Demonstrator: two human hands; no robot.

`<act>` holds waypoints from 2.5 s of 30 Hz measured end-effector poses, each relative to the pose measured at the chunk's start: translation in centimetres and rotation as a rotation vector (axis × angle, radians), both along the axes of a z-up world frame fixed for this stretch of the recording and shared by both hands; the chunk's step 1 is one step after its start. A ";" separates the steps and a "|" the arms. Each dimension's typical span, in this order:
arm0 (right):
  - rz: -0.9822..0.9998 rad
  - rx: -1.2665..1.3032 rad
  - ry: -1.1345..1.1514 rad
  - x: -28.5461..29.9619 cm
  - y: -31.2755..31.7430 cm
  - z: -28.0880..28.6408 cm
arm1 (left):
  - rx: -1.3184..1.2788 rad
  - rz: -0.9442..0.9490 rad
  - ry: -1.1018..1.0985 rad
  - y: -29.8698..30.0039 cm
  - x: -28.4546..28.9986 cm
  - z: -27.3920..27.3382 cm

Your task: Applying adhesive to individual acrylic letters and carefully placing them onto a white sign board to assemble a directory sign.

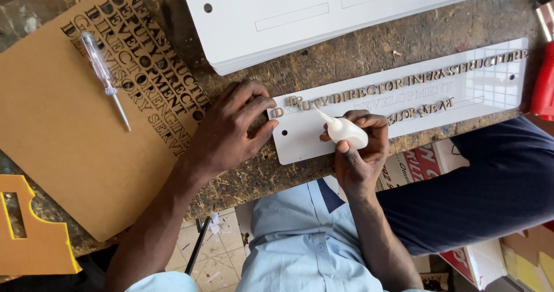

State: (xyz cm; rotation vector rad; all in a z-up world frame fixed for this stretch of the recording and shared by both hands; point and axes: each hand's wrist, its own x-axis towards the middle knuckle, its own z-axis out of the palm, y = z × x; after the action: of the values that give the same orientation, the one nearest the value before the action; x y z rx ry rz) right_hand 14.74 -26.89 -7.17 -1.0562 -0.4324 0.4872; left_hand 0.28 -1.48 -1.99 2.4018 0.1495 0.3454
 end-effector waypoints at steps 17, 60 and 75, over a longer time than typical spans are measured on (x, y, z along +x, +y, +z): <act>-0.017 0.028 0.035 -0.3 0.2 0.6 | 0.014 0.008 0.017 -0.4 0.1 0.4; -0.004 0.019 -0.018 0.0 -0.1 -0.7 | 0.029 0.018 -0.016 -0.4 0.0 -0.1; 0.021 0.027 -0.020 -0.2 0.1 0.0 | 0.036 0.034 -0.026 -0.6 0.5 -0.4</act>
State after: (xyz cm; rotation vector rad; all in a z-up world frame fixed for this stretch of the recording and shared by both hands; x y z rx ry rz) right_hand 14.50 -26.74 -7.13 -1.0317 -0.4671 0.4886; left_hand 0.75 -2.05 -2.37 2.4316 0.1740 0.3978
